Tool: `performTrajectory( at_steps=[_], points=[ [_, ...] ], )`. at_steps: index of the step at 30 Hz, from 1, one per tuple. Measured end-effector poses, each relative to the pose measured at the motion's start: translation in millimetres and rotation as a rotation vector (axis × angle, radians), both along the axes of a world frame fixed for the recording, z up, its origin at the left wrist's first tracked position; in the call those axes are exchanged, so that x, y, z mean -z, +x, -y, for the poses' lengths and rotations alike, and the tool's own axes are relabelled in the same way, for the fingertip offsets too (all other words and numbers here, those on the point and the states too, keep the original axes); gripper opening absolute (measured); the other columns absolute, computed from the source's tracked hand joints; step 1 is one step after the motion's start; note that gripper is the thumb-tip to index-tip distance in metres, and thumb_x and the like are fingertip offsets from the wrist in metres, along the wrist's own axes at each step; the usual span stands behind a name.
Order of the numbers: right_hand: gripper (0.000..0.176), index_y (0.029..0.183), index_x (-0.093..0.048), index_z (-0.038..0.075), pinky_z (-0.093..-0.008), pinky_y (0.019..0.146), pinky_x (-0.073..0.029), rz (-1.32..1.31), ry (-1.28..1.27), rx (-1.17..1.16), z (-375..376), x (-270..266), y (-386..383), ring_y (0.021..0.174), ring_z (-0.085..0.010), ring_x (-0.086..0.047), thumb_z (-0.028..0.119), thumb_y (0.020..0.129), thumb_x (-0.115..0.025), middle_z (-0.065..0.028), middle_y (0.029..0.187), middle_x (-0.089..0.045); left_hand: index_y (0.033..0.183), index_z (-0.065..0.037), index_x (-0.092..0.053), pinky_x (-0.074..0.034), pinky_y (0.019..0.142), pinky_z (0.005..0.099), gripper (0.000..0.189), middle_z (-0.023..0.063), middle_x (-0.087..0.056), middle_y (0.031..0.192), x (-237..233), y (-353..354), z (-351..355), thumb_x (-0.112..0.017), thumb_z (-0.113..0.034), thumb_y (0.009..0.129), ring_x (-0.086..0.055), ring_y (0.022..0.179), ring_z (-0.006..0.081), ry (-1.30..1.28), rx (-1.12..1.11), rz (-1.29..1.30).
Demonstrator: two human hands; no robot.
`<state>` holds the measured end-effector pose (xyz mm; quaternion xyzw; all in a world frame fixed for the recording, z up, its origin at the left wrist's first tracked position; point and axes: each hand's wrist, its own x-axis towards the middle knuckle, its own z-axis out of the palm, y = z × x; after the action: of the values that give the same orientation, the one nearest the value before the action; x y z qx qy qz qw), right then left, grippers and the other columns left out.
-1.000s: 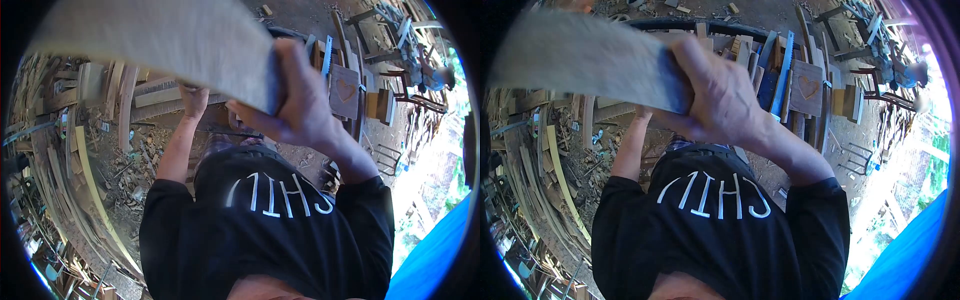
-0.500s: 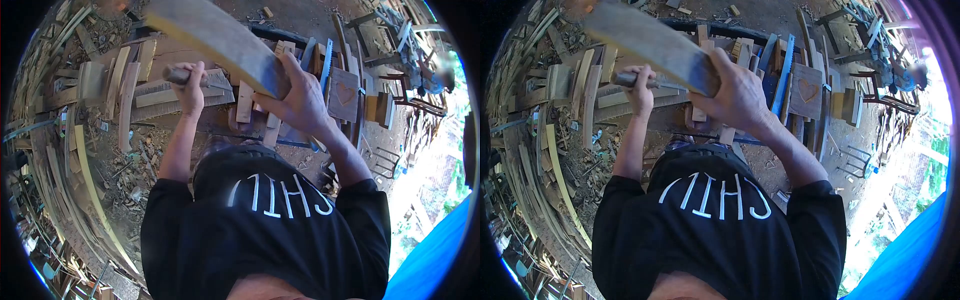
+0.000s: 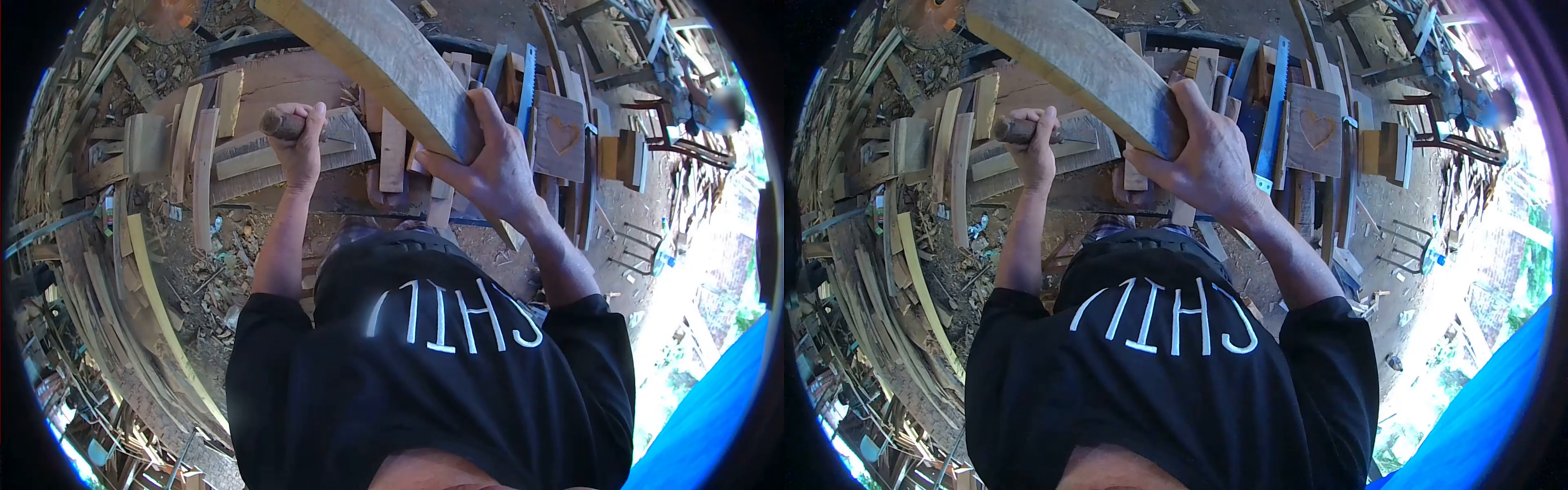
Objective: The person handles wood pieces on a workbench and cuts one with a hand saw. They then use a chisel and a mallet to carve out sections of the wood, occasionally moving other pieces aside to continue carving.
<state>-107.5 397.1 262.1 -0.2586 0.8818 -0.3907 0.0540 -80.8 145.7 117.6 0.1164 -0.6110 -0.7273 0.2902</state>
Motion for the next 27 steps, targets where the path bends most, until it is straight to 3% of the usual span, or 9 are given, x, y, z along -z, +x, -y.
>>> performTrajectory(
  at_steps=[11,13,18,21,22,24,25,26,27],
  points=[
    [0.056,0.111,-0.048,0.002,-0.0393,0.062,-0.055,-0.041,-0.054,0.007,-5,5,-1,0.073,-0.0283,-0.07,0.036,0.076,-0.078,-0.0165,0.081,-0.063,0.085,-0.01,-0.051,-0.049,0.068,0.027,0.022,0.0012,-0.058,0.078,4,-2,-4,-0.072,-0.004,0.087,-0.058,0.07,0.0096,-0.062,0.001,-0.004],
    [0.064,0.117,-0.048,0.003,-0.0356,0.073,-0.052,0.052,-0.004,0.006,-4,-1,-1,0.081,-0.0237,-0.068,0.036,0.074,-0.082,-0.0154,0.091,-0.064,0.085,-0.009,-0.051,-0.049,0.068,0.0268,0.021,0.0011,-0.058,0.078,5,-1,-4,-0.072,-0.004,0.087,-0.058,0.07,0.0092,-0.084,-0.019,0.016],
    [0.061,0.116,-0.049,0.002,-0.0349,0.067,-0.052,-0.098,-0.097,-0.057,9,-35,0,0.079,-0.0229,-0.068,0.031,0.074,-0.082,-0.0155,0.089,-0.064,0.083,-0.009,-0.052,-0.048,0.07,0.0265,0.021,0.0009,-0.059,0.079,4,3,-10,-0.073,-0.004,0.085,-0.058,0.073,0.0089,-0.129,-0.032,0.006],
    [0.06,0.115,-0.049,0.002,-0.0352,0.064,-0.052,-0.219,-0.197,-0.13,15,-39,4,0.076,-0.0236,-0.068,0.03,0.074,-0.082,-0.0141,0.084,-0.063,0.094,-0.002,-0.059,-0.048,0.076,0.0308,0.022,0.0037,-0.063,0.086,16,4,-8,-0.075,-0.003,0.079,-0.06,0.082,0.0161,-0.712,-0.17,-0.037],
    [0.059,0.114,-0.049,0.002,-0.0358,0.062,-0.052,-0.274,-0.228,-0.184,16,-37,5,0.074,-0.0248,-0.069,0.029,0.073,-0.082,-0.0134,0.082,-0.062,0.094,-0.002,-0.059,-0.048,0.076,0.0308,0.022,0.0037,-0.063,0.086,26,4,1,-0.075,-0.003,0.079,-0.06,0.082,0.0161,-0.713,-0.173,-0.041],
    [0.051,0.107,-0.048,0.007,-0.0433,0.063,-0.052,-0.128,0.088,-0.199,19,-8,5,0.07,-0.035,-0.067,0.029,0.073,-0.079,-0.0147,0.081,-0.063,0.099,0.0,-0.059,-0.048,0.079,0.0333,0.027,0.005,-0.063,0.094,50,4,18,-0.074,-0.002,0.077,-0.06,0.085,0.0185,-1.045,-0.112,-0.094],
    [0.05,0.106,-0.047,0.007,-0.0445,0.064,-0.052,-0.036,0.179,-0.216,18,8,1,0.072,-0.0352,-0.067,0.03,0.074,-0.079,-0.0152,0.082,-0.063,0.1,0.0,-0.059,-0.048,0.08,0.0344,0.029,0.0053,-0.063,0.099,51,2,9,-0.075,-0.003,0.076,-0.06,0.086,0.0195,-0.855,-0.241,-0.062],
    [0.05,0.105,-0.047,0.007,-0.0456,0.065,-0.052,0.059,0.269,-0.229,17,16,-2,0.073,-0.0354,-0.067,0.03,0.074,-0.078,-0.0157,0.084,-0.064,0.1,0.0,-0.059,-0.048,0.08,0.0344,0.029,0.0053,-0.063,0.099,51,2,4,-0.075,-0.003,0.076,-0.06,0.086,0.0195,-0.858,-0.246,-0.07],
    [0.05,0.105,-0.047,0.007,-0.0456,0.065,-0.052,0.041,0.268,-0.232,18,10,-7,0.073,-0.0354,-0.067,0.03,0.074,-0.078,-0.0157,0.084,-0.064,0.098,-0.002,-0.058,-0.048,0.079,0.0332,0.028,0.0053,-0.062,0.1,31,-2,-7,-0.076,-0.004,0.076,-0.06,0.086,0.018,-0.613,-0.195,-0.102]
  ],
)
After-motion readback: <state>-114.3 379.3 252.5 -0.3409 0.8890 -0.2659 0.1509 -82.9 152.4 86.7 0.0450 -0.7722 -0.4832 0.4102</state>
